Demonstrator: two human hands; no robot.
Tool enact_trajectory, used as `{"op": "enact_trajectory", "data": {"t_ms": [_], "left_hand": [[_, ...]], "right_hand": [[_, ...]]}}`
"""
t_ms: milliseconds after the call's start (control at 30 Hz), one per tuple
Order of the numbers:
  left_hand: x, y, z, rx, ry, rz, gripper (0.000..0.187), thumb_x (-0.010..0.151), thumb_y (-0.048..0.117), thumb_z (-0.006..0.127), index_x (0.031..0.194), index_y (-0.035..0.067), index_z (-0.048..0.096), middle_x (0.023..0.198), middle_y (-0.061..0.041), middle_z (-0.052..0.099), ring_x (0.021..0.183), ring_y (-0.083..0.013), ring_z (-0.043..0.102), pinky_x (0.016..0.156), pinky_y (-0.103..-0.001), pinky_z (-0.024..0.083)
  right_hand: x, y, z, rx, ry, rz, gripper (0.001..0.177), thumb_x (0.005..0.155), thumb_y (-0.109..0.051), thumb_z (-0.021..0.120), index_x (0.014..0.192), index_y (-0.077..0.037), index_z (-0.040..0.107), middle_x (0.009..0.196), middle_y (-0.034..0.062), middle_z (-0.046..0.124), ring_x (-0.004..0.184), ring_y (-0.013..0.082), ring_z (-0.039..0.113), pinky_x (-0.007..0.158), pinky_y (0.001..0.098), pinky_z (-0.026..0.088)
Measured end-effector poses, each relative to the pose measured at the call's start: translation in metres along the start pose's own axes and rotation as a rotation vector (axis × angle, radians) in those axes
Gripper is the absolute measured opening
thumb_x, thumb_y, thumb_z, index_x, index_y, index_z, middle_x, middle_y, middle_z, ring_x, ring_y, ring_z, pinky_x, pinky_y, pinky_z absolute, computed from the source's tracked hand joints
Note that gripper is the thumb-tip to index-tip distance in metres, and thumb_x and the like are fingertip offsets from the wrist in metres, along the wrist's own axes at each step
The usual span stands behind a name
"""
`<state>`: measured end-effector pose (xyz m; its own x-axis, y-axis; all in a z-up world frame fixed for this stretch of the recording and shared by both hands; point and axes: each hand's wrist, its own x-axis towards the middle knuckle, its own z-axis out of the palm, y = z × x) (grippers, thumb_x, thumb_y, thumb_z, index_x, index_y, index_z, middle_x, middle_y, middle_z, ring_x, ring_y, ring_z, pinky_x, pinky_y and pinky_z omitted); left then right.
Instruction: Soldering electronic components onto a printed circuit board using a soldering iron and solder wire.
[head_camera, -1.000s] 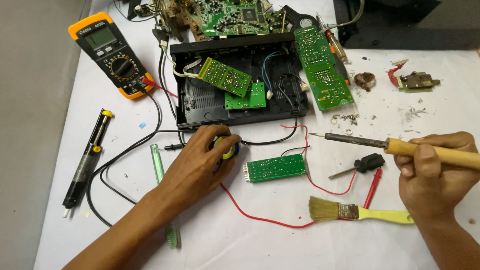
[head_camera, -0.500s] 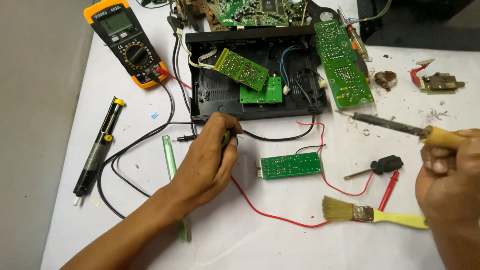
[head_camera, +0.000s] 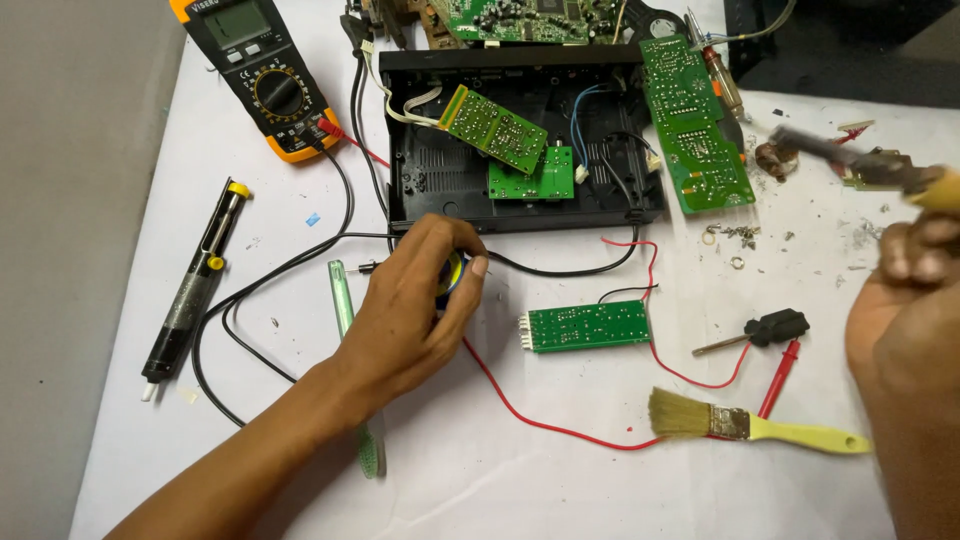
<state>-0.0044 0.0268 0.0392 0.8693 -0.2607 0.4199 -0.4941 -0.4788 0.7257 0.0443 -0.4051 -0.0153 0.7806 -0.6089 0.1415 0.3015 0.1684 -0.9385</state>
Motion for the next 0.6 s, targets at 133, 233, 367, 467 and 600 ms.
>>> {"op": "enact_trajectory", "data": {"t_ms": [133, 233, 367, 467, 600], "left_hand": [[-0.002, -0.003, 0.000, -0.038, -0.069, 0.031, 0.012, 0.098, 0.013, 0.045, 0.103, 0.003, 0.050, 0.099, -0.011, 0.053, 0.086, -0.0252, 0.051, 0.079, -0.036, 0.042], [-0.003, -0.004, 0.002, -0.044, -0.096, 0.009, 0.014, 0.086, 0.011, 0.047, 0.098, 0.004, 0.050, 0.095, -0.009, 0.049, 0.079, -0.0233, 0.045, 0.071, -0.035, 0.040], [-0.002, -0.007, 0.006, -0.018, -0.109, 0.065, 0.015, 0.083, 0.006, 0.051, 0.097, 0.003, 0.049, 0.094, -0.010, 0.049, 0.083, -0.0254, 0.046, 0.074, -0.036, 0.041], [-0.001, -0.008, 0.008, -0.033, -0.132, 0.128, 0.010, 0.086, 0.002, 0.051, 0.096, 0.001, 0.048, 0.095, -0.012, 0.050, 0.085, -0.0276, 0.046, 0.081, -0.037, 0.042], [0.000, -0.013, 0.010, -0.003, -0.170, 0.174, 0.007, 0.090, -0.001, 0.052, 0.096, 0.001, 0.048, 0.096, -0.013, 0.051, 0.085, -0.0292, 0.045, 0.083, -0.038, 0.041]], "right_hand": [[-0.045, -0.021, 0.023, -0.199, -0.078, 0.025, 0.020, 0.110, -0.036, 0.064, 0.096, -0.021, 0.067, 0.073, -0.0136, 0.043, 0.063, -0.0052, 0.035, 0.068, 0.0143, 0.032], [-0.032, -0.004, 0.002, -0.122, 0.038, 0.032, 0.028, 0.109, -0.031, 0.068, 0.085, -0.021, 0.061, 0.074, -0.0100, 0.047, 0.067, -0.0027, 0.039, 0.071, 0.0164, 0.035], [-0.035, -0.004, 0.001, -0.199, -0.011, 0.012, 0.019, 0.103, -0.036, 0.063, 0.101, -0.018, 0.070, 0.075, -0.0112, 0.044, 0.067, -0.0039, 0.036, 0.069, 0.0145, 0.032], [-0.027, 0.012, -0.024, -0.187, -0.067, -0.017, 0.012, 0.105, -0.031, 0.061, 0.101, -0.020, 0.066, 0.079, -0.0119, 0.045, 0.069, -0.0034, 0.036, 0.072, 0.0157, 0.032], [-0.012, 0.035, -0.050, -0.129, -0.048, -0.011, 0.010, 0.098, -0.019, 0.062, 0.088, -0.019, 0.062, 0.084, -0.0098, 0.050, 0.071, 0.0006, 0.036, 0.070, 0.0166, 0.032]]}}
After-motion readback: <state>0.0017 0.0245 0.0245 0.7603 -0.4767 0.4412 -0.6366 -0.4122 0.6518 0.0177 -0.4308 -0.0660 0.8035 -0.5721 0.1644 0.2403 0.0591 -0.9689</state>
